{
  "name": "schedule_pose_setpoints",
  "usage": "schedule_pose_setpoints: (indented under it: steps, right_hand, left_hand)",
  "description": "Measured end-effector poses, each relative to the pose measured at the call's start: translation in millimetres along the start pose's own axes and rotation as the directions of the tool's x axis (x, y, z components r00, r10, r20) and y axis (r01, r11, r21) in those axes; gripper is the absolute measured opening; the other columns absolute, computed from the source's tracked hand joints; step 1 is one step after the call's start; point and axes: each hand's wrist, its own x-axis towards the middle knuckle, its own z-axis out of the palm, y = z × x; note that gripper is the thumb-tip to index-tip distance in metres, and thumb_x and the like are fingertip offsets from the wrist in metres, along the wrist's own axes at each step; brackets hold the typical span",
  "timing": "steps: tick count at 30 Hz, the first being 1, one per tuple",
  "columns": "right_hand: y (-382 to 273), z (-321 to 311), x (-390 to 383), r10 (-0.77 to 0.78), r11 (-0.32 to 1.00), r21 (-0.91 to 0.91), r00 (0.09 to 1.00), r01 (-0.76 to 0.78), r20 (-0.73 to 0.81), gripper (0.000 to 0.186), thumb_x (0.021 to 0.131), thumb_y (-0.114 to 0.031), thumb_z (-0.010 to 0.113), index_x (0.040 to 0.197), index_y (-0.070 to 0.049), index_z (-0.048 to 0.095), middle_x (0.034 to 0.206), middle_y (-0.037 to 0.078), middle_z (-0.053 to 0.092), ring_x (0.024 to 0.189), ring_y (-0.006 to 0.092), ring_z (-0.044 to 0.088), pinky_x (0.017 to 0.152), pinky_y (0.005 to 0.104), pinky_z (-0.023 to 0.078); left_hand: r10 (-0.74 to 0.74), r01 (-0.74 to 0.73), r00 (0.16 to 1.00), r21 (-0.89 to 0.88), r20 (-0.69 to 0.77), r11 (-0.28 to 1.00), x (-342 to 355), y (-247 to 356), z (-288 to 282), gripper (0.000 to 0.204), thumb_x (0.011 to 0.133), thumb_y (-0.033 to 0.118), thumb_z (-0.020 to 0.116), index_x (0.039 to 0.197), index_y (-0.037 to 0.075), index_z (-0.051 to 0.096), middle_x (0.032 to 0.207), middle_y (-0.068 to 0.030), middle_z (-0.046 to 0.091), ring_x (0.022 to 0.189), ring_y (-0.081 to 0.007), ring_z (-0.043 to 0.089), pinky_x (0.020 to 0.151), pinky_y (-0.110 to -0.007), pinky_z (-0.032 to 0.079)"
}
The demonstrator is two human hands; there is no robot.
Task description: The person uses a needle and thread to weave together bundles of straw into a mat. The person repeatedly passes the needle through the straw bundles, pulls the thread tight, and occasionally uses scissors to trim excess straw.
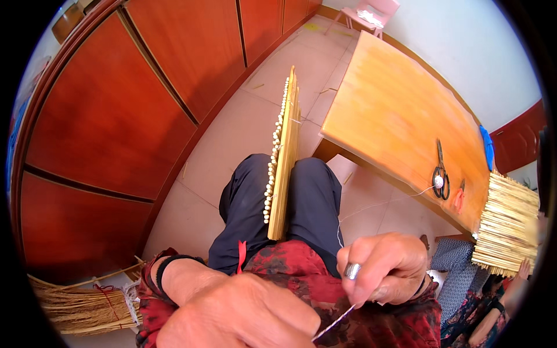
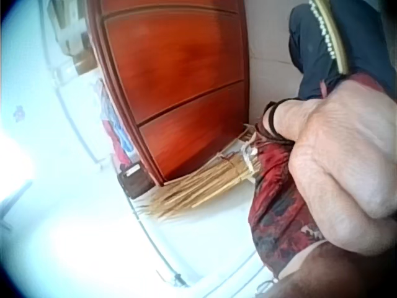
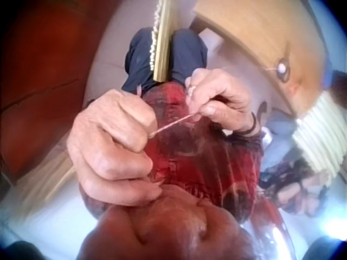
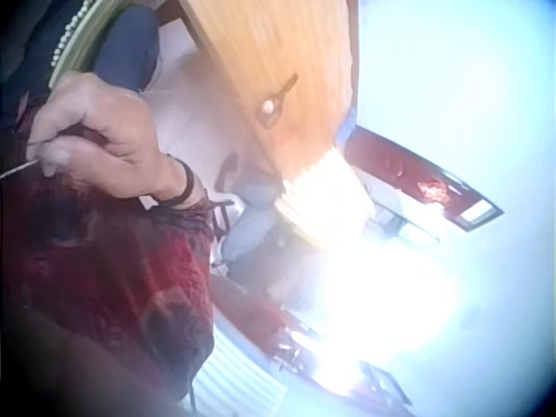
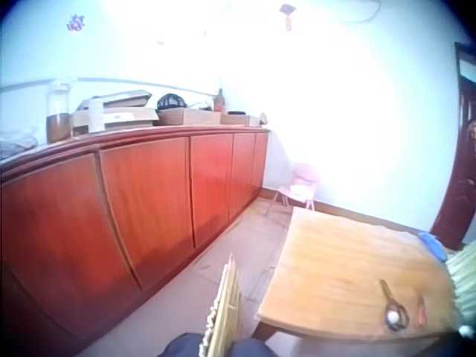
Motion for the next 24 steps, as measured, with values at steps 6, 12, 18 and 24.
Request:
schedule_pose_setpoints:
  steps: [6, 12, 18, 24]
  right_hand:
    - [10.0, 9.1, 15.3, -0.198, 0.942, 0.219, 0.947, 0.256, -0.254, 0.005, 0.086, 0.000, 0.051, 0.084, 0.002, 0.055, 0.068, 0.011, 0.058, 0.077, 0.0306, 0.059, 0.065, 0.0351, 0.047]
    - [5.8, 9.6, 23.4, -0.346, 0.803, 0.444, 0.918, 0.397, -0.196, 0.005, 0.088, -0.004, 0.049, 0.090, 0.000, 0.046, 0.080, 0.013, 0.052, 0.076, 0.0377, 0.058, 0.062, 0.0431, 0.049]
    - [-21.6, 14.8, 26.2, -0.138, 0.776, 0.591, 0.974, 0.220, -0.182, 0.006, 0.091, -0.009, 0.043, 0.087, -0.004, 0.043, 0.074, 0.009, 0.046, 0.071, 0.0295, 0.059, 0.071, 0.0486, 0.049]
    - [-17.2, 31.9, 29.8, -0.216, 0.622, 0.722, 0.953, 0.303, -0.214, 0.014, 0.091, -0.017, 0.048, 0.090, -0.004, 0.050, 0.081, 0.009, 0.051, 0.074, 0.0234, 0.054, 0.065, 0.0358, 0.050]
  left_hand:
    - [0.013, -0.012, 1.000, 0.067, -0.020, 0.998, -1.5, -13.1, 8.7, 0.004, 0.076, 0.000, 0.058, 0.073, -0.001, 0.061, 0.065, -0.0083, 0.052, 0.040, -0.0094, 0.037, 0.037, -0.023, 0.026]
    - [0.027, -0.029, 0.999, 0.072, 0.020, 0.997, 2.4, -22.0, 10.9, 0.005, 0.077, 0.001, 0.059, 0.073, -0.001, 0.060, 0.063, -0.0086, 0.052, 0.041, -0.0111, 0.039, 0.037, -0.023, 0.027]
    - [-0.295, 0.300, 0.953, -0.323, 0.067, 0.897, -2.4, -18.3, 8.0, 0.024, 0.076, 0.014, 0.045, 0.057, 0.000, 0.038, 0.059, -0.0174, 0.045, 0.046, -0.0324, 0.047, 0.043, -0.040, 0.041]
    - [0.045, -0.042, 0.995, 0.029, -0.092, 0.999, 8.5, -32.8, 19.2, 0.005, 0.070, -0.006, 0.056, 0.072, -0.002, 0.060, 0.060, -0.0084, 0.050, 0.040, -0.0125, 0.040, 0.037, -0.025, 0.028]
